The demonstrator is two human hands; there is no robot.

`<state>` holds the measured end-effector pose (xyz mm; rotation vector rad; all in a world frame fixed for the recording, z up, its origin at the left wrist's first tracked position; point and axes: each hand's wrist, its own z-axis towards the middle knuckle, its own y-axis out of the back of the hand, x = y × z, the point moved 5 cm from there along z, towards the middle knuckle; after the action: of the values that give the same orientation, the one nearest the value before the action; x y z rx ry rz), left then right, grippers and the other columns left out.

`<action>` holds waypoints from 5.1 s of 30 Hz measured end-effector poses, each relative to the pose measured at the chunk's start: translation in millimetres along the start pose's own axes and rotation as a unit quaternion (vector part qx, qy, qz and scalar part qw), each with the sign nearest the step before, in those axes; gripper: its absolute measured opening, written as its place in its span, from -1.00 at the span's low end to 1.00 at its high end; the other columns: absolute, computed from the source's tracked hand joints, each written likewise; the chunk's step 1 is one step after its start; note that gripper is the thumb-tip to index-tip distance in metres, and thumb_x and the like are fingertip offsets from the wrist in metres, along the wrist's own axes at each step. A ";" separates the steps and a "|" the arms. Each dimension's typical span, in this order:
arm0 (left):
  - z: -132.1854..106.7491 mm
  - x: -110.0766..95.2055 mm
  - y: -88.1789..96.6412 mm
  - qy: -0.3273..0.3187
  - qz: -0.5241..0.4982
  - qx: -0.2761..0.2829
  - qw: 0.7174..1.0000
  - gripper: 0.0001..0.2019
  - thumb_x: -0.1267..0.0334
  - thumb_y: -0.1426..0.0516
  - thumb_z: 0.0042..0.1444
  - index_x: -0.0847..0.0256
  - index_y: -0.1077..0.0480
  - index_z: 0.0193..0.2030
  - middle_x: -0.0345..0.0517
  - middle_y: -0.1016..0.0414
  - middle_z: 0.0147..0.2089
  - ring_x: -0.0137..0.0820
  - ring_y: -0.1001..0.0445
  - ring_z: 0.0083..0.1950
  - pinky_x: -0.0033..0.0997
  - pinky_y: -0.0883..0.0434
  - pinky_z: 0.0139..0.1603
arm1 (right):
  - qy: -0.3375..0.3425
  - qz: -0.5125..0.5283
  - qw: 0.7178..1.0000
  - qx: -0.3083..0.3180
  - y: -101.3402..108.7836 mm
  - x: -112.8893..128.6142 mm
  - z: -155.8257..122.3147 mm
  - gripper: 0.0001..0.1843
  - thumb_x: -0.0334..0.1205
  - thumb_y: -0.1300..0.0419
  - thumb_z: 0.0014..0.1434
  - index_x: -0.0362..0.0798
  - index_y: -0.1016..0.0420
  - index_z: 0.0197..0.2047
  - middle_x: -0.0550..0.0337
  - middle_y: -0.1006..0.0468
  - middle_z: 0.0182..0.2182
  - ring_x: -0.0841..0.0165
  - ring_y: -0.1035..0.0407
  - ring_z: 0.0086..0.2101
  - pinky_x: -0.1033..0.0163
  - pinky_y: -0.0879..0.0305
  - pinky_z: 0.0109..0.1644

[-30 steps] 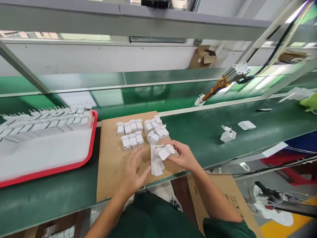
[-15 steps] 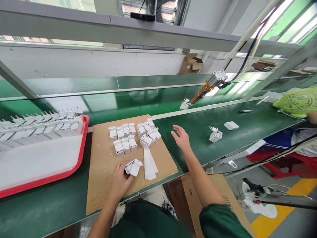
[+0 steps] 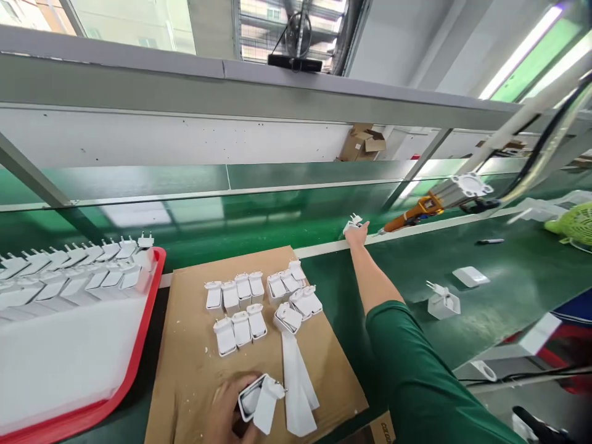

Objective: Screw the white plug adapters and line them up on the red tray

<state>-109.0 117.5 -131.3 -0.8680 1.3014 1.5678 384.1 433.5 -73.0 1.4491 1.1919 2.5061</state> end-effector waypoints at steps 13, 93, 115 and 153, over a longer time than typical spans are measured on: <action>7.4 -31.0 15.1 0.033 0.063 -0.010 0.997 -0.72 0.23 -0.29 0.12 0.20 -0.52 -0.02 -0.03 -0.64 -0.10 -0.29 -0.60 -0.11 -0.37 -0.56 -0.18 | 0.139 -0.073 0.978 0.135 27.8 -25.3 -117.4 -0.54 0.01 -0.28 0.24 -0.10 -0.42 0.08 0.06 -0.52 -0.04 0.25 -0.44 -0.06 -0.04 -0.40 0.11; 39.7 -144.3 -26.0 -0.182 0.083 0.215 0.956 -0.55 0.16 -0.29 0.19 0.09 -0.44 0.21 -0.02 -0.60 0.11 -0.17 -0.58 0.08 -0.23 -0.51 0.09 | 0.344 0.652 0.658 0.156 279.7 157.5 -318.4 -0.51 0.35 -0.26 0.08 0.17 -0.41 -0.14 0.50 -0.13 -0.64 0.57 0.15 -0.83 0.43 0.05 -0.88; 40.3 -176.3 -23.9 -0.199 0.169 0.202 0.944 -0.61 0.11 -0.27 0.20 0.04 -0.48 0.16 -0.16 -0.65 -0.04 -0.28 -0.59 -0.12 -0.38 -0.51 -0.04 | 0.316 0.645 0.681 0.147 270.3 153.0 -317.0 -0.57 0.29 -0.25 0.15 0.19 -0.31 -0.13 0.53 -0.27 -0.66 0.55 0.06 -0.84 0.43 -0.01 -0.84; 11.9 -128.7 -71.4 0.003 -0.210 0.199 0.957 -0.52 0.22 -0.38 -0.02 0.19 -0.47 0.06 -0.03 -0.64 0.01 -0.23 -0.62 0.02 -0.26 -0.55 0.10 | 0.292 0.666 0.677 0.110 282.1 169.7 -337.2 -0.51 0.38 -0.28 0.04 0.20 -0.42 -0.18 0.47 -0.10 -0.65 0.55 0.18 -0.80 0.38 0.07 -0.87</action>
<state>3.7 107.1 -36.4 -0.8231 1.2762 0.9326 132.8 90.6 130.4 2.1583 0.2535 4.1326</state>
